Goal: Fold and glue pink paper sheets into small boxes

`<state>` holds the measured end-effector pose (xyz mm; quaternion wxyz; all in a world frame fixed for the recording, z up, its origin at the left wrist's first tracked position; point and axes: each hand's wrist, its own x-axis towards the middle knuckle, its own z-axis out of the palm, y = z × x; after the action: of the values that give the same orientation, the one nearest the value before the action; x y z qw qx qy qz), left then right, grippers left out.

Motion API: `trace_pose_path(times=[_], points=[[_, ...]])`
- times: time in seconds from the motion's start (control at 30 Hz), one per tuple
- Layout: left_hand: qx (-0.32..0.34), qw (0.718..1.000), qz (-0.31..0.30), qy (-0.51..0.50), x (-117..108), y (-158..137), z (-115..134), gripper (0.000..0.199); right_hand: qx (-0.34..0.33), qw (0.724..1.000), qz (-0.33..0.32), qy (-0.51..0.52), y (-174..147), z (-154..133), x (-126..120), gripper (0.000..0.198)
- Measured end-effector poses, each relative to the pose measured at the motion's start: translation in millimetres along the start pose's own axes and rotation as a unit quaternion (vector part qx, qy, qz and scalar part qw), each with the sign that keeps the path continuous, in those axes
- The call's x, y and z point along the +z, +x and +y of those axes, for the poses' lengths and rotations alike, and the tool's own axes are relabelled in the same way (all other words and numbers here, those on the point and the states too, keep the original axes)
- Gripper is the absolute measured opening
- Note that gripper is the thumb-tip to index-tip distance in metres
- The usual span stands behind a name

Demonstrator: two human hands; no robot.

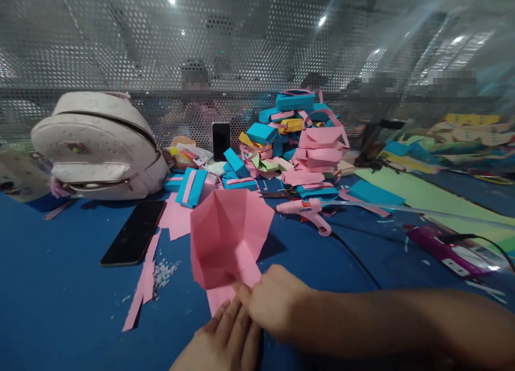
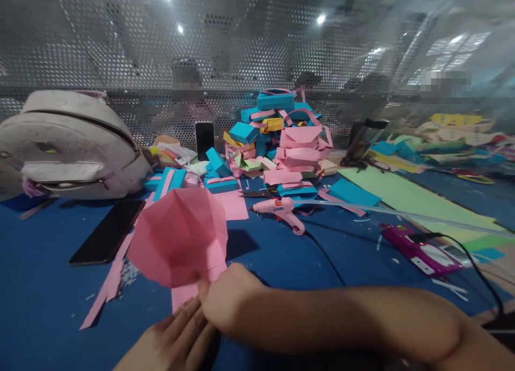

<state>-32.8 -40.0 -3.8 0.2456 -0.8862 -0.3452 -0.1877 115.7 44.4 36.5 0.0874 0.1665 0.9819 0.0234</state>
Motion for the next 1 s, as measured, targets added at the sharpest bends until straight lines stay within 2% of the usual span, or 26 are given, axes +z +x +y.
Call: trace_pose_path(times=[0.1, 0.17, 0.2, 0.33, 0.43, 0.53, 0.7, 1.0], points=[[0.024, 0.998, -0.059, -0.025, -16, 9, -9, 0.043, 0.002, 0.999, -0.034, 0.013, -8, 8, -7, 0.055], [0.023, 0.993, -0.103, -0.045, -29, 13, -18, 0.044, 0.013, 1.000, -0.018, 0.008, -18, 16, -8, 0.068], [0.027, 0.994, -0.098, -0.044, -36, 14, -23, 0.044, 0.011, 1.000, 0.001, -0.002, -24, 20, -8, 0.070], [0.021, 0.997, -0.069, -0.015, -46, 1, -33, 0.045, 0.002, 0.996, 0.068, -0.061, -41, 37, 4, 0.058], [-0.053, 0.998, -0.030, 0.025, -35, -14, -33, 0.046, -0.001, 0.988, 0.121, -0.095, -41, 42, 12, 0.044], [-0.078, 0.995, -0.037, 0.053, -24, -18, -36, 0.045, -0.036, 0.979, 0.163, -0.117, -34, 40, 15, 0.031], [-0.031, 0.997, -0.048, 0.056, -25, -1, -50, 0.032, -0.053, 0.976, 0.173, -0.122, -23, 37, 11, 0.014], [-0.098, 0.995, -0.027, 0.002, -17, -1, -50, 0.030, -0.062, 0.973, 0.198, -0.102, -28, 43, 10, 0.009]])
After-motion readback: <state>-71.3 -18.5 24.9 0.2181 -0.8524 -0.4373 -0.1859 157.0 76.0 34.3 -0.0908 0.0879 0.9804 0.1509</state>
